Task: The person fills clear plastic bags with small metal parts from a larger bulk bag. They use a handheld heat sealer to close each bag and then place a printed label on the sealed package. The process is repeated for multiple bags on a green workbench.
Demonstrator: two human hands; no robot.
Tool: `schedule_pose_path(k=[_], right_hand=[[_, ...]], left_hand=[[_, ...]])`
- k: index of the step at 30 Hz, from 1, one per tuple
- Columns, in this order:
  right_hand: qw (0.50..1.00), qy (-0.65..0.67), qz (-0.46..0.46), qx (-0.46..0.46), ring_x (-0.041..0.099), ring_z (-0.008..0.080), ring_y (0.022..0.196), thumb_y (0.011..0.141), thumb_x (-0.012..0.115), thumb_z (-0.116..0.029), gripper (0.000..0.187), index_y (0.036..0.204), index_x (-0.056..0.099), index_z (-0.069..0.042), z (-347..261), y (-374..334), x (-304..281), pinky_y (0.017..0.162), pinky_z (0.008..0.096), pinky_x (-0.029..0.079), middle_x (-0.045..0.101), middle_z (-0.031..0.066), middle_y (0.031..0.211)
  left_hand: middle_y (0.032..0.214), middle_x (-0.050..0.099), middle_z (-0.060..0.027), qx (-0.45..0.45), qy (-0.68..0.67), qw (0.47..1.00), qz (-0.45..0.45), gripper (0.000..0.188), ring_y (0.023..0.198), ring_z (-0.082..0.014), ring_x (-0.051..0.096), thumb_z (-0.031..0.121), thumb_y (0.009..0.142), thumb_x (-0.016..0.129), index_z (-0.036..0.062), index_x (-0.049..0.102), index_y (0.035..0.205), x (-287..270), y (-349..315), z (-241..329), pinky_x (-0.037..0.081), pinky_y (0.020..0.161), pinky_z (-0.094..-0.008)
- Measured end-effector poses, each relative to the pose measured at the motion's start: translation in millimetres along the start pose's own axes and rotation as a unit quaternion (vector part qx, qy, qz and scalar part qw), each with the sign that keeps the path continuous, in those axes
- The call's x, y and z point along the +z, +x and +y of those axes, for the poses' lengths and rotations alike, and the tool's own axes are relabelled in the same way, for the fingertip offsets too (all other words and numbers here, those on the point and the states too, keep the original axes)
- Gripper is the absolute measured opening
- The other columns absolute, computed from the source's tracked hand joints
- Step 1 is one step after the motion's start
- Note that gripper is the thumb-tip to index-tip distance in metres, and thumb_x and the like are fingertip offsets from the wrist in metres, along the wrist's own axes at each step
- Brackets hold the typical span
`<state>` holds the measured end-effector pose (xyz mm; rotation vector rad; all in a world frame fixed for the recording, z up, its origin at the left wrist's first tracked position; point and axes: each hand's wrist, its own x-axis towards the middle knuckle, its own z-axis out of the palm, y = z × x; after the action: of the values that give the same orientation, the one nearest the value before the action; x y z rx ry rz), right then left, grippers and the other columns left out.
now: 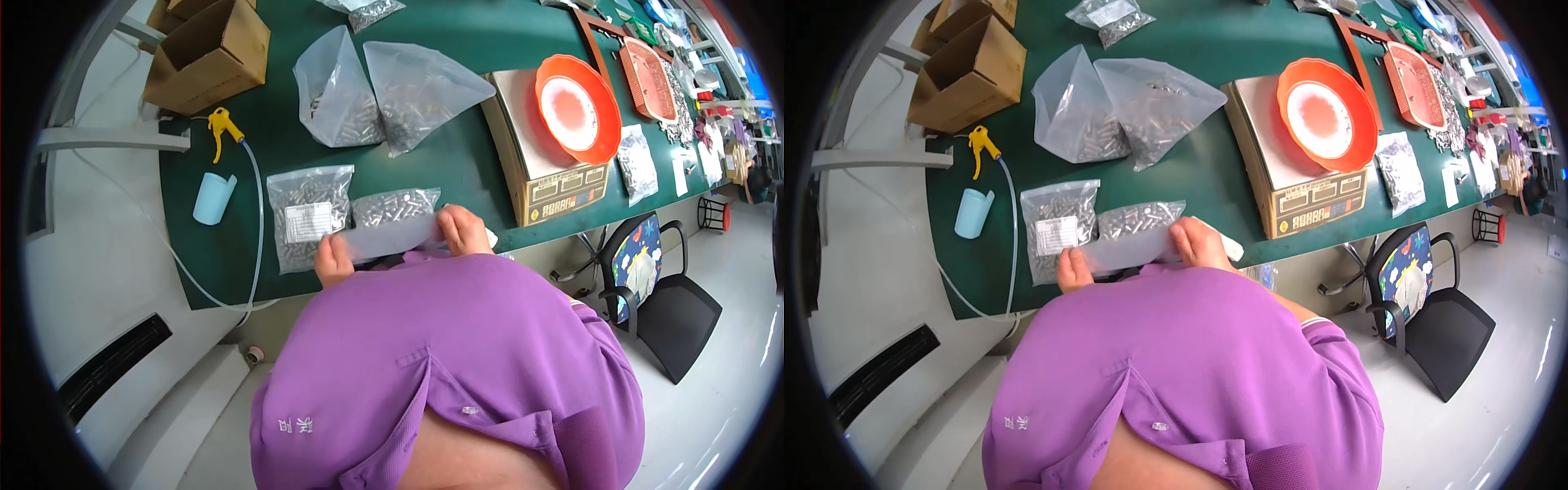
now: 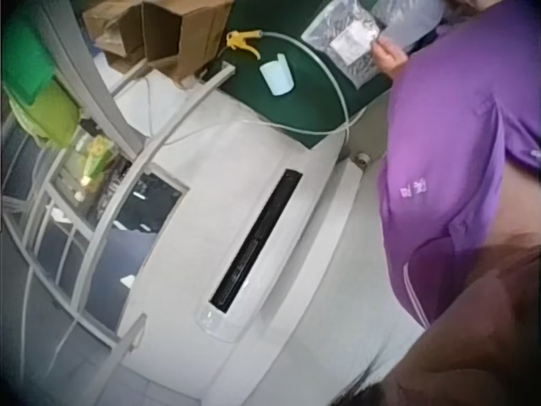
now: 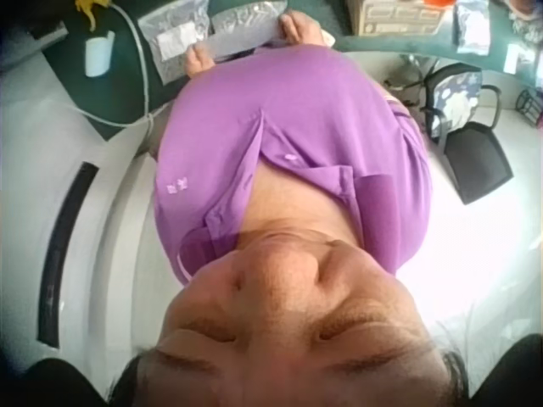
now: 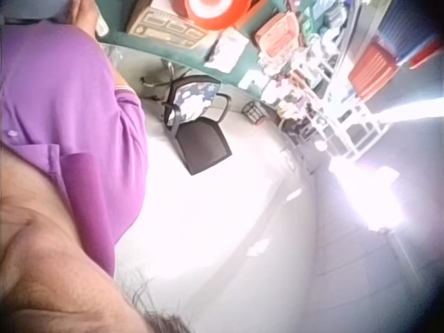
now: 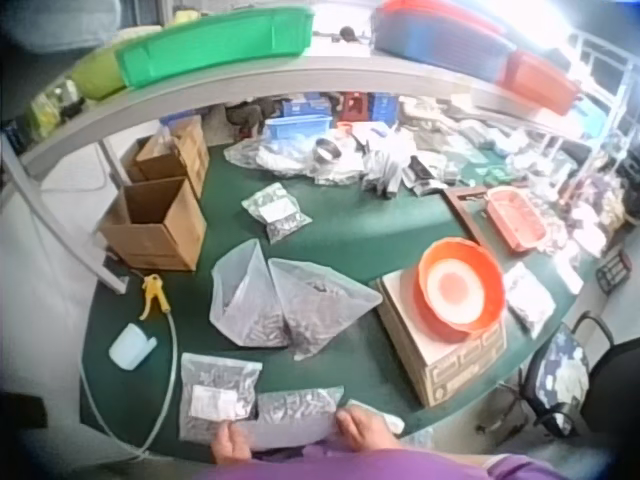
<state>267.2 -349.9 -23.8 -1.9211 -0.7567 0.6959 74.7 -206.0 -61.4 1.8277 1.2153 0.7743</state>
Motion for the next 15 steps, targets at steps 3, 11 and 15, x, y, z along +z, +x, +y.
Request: schedule_pose_path(k=[3, 11, 15], right_hand=[[0.992, -0.008, 0.015, 0.123, 0.058, 0.0386, 0.072, 0.097, 0.046, -0.030, 0.034, 0.085, 0.057, 0.000, 17.3, 10.5, 17.6, 0.068, 0.0421, 0.046, 0.059, 0.0228, 0.075], [0.983, -0.079, 0.008, 0.168, 0.059, 0.0435, 0.083, 0.096, 0.043, -0.036, 0.041, 0.088, 0.060, 0.001, 37.5, 31.8, 28.7, 0.075, 0.0466, 0.045, 0.062, 0.0255, 0.082], [0.983, -0.089, 0.012, 0.158, 0.060, 0.0411, 0.077, 0.094, 0.046, -0.038, 0.042, 0.086, 0.061, 0.001, 46.2, 30.4, 29.5, 0.072, 0.0459, 0.046, 0.062, 0.0243, 0.079]], left_hand=[[0.063, 0.054, -0.0154, -0.018, 0.034, 0.997, -0.068, 0.028, 0.056, -0.0286, 0.051, 0.024, 0.096, 0.047, -0.0003, 0.055, 0.084, 13.7, 18.1, -7.4, 0.043, 0.057, -0.0375], [0.059, 0.053, -0.0117, -0.152, 0.074, 0.970, -0.177, 0.029, 0.057, -0.0215, 0.058, 0.026, 0.096, 0.048, 0.0006, 0.055, 0.084, 21.8, 36.5, -4.3, 0.045, 0.051, -0.0369], [0.062, 0.057, -0.0061, -0.235, -0.032, 0.946, -0.220, 0.027, 0.054, -0.0139, 0.056, 0.026, 0.095, 0.051, 0.0015, 0.058, 0.086, 17.5, 46.6, -9.0, 0.045, 0.049, -0.0305]])
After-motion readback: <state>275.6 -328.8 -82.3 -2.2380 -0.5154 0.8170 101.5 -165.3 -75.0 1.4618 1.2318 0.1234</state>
